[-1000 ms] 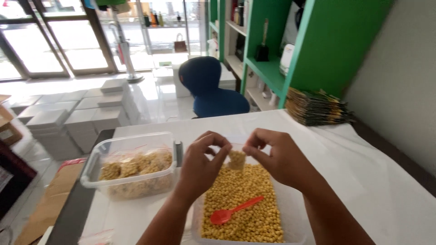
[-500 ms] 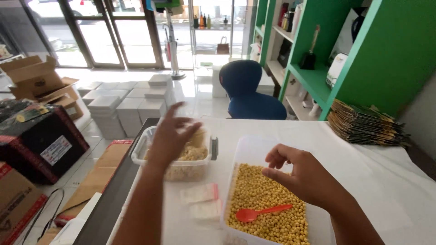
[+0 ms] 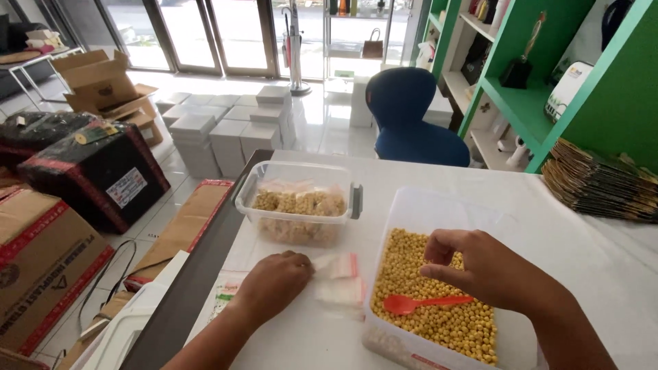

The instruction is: Packaging small yellow beads into individual plastic zip-lock bags using a small spoon.

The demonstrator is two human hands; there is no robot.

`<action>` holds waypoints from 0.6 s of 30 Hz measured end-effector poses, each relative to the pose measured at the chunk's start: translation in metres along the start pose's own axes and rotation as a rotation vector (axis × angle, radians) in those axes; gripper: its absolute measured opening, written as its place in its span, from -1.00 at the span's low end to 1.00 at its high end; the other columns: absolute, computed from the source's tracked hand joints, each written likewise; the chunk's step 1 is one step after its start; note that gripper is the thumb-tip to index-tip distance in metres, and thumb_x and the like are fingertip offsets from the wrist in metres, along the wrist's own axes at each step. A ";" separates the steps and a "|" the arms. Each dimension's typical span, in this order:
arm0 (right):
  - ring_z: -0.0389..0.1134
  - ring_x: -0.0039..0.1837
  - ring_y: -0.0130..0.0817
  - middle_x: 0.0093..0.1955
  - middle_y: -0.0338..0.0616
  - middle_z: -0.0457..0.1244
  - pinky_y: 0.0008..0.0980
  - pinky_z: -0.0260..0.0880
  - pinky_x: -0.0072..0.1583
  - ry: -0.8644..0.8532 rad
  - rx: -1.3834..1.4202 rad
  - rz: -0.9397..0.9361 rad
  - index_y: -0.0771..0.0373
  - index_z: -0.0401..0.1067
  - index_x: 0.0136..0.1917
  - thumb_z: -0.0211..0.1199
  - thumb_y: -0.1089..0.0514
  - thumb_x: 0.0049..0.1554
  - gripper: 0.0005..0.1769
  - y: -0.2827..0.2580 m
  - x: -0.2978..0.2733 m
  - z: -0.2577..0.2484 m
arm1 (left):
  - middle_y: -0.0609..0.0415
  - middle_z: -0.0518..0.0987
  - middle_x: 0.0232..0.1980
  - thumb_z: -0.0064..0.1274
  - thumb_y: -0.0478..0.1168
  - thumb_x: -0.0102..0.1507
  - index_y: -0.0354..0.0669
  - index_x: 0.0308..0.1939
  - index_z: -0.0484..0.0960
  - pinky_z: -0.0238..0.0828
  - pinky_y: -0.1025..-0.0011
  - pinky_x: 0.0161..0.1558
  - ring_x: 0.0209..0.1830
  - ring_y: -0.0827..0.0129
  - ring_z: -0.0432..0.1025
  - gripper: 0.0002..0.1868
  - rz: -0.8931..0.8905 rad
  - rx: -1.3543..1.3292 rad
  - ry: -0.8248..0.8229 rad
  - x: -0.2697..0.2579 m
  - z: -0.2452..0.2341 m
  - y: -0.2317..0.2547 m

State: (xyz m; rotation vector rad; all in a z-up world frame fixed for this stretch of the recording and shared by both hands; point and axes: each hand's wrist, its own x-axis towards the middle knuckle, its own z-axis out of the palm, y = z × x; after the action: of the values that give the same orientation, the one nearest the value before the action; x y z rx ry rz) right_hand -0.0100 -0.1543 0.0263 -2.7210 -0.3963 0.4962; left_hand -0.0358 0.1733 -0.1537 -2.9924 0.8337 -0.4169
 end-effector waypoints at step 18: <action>0.48 -0.03 -0.55 -0.08 -0.43 0.50 -0.48 0.45 0.04 0.031 -0.016 0.002 -0.04 0.62 -0.07 0.38 -0.18 0.10 -0.74 0.004 -0.003 -0.004 | 0.18 0.78 -0.08 0.21 -0.17 0.17 -0.01 -0.23 0.83 0.54 0.29 -0.04 -0.05 0.34 0.59 -0.85 -0.523 -0.546 0.307 0.004 -0.053 0.010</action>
State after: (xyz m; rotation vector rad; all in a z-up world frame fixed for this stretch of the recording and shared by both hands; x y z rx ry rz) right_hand -0.0107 -0.1597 0.0293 -2.7408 -0.3911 0.4524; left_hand -0.0508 0.1657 -0.1027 -3.7163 0.1501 -0.7827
